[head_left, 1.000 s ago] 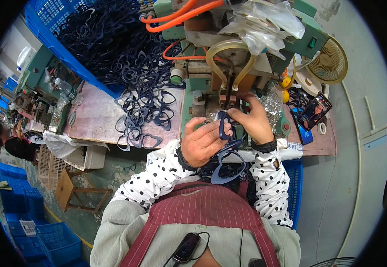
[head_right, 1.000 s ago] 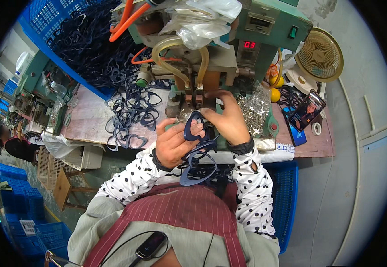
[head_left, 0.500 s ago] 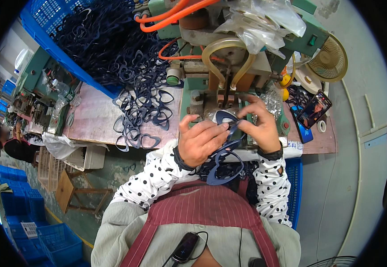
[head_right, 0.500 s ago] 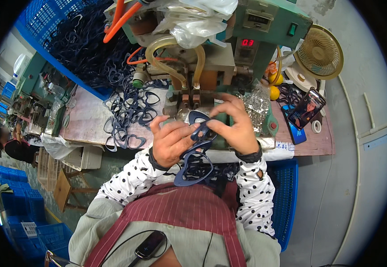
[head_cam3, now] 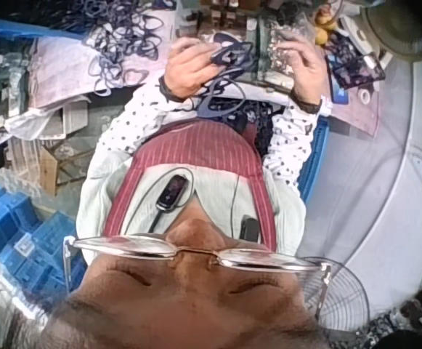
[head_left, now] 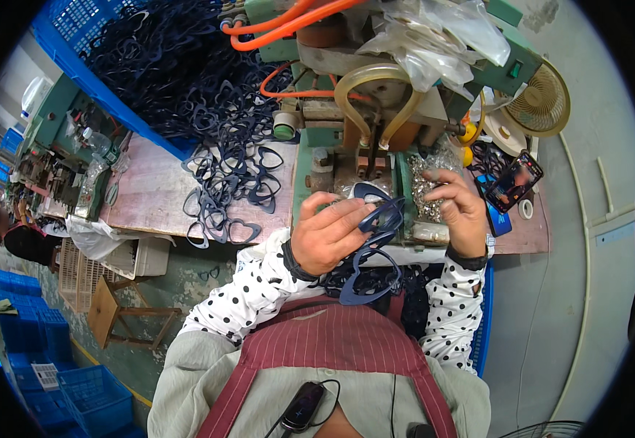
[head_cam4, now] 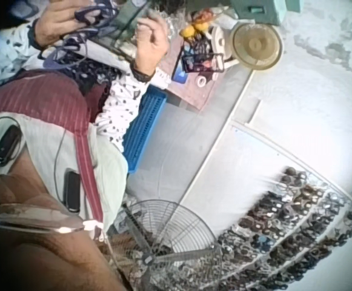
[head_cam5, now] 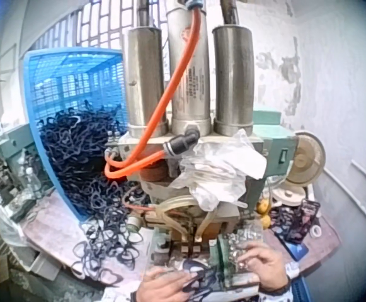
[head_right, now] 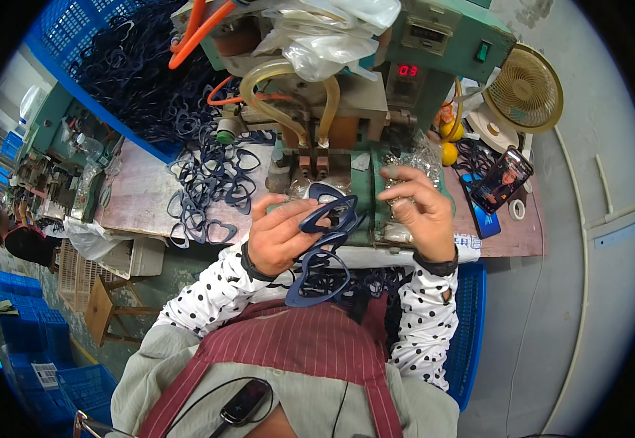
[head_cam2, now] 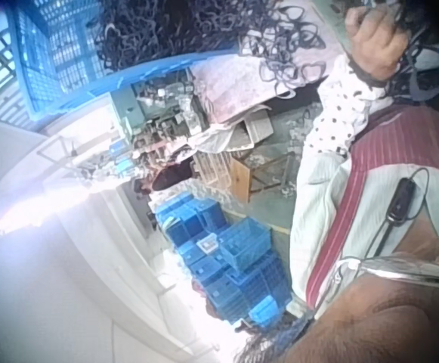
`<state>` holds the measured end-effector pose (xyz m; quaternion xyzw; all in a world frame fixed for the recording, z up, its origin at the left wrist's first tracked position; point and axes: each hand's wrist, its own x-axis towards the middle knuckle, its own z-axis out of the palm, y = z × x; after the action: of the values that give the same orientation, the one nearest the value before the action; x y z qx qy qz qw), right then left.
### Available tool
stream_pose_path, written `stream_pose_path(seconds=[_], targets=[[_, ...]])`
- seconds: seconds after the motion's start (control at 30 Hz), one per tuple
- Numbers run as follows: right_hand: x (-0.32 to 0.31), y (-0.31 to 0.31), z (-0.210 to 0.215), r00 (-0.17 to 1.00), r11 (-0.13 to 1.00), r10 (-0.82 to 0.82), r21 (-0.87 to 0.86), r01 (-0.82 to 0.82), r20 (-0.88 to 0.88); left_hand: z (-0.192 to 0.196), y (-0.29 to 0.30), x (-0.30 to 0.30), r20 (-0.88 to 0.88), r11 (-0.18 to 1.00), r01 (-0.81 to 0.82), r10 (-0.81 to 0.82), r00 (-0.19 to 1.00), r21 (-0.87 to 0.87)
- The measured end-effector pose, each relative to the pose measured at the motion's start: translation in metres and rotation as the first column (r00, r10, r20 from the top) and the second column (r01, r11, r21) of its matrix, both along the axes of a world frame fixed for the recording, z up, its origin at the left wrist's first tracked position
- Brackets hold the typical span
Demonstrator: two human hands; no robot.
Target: The person assembles eyeglasses by inserting small metal components into the frame arms using a press machine. They repeatedly pick up frames, position them under the press, and operate the machine to secure the parts.
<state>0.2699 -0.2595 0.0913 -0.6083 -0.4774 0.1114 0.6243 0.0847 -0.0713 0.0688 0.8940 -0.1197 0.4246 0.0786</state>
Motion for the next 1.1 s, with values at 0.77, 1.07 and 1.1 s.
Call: stream_pose_path(seconds=[0.77, 1.07, 1.1], targets=[[0.03, -0.007, -0.106, 0.468, 0.532, -0.46, -0.188, 0.826, 0.754, 0.008, 0.002, 0.003, 0.034, 0.989, 0.03, -0.035, 0.999, 0.148], [0.043, -0.007, -0.119, 0.526, 0.571, -0.674, -0.086, 0.816, 0.518, -0.014, -0.004, -0.015, -0.069, 0.97, -0.172, 0.162, 0.984, -0.173], [0.044, -0.008, -0.121, 0.545, 0.559, -0.696, -0.124, 0.82, 0.468, -0.023, -0.006, -0.019, -0.073, 0.937, -0.179, 0.164, 0.984, -0.299]])
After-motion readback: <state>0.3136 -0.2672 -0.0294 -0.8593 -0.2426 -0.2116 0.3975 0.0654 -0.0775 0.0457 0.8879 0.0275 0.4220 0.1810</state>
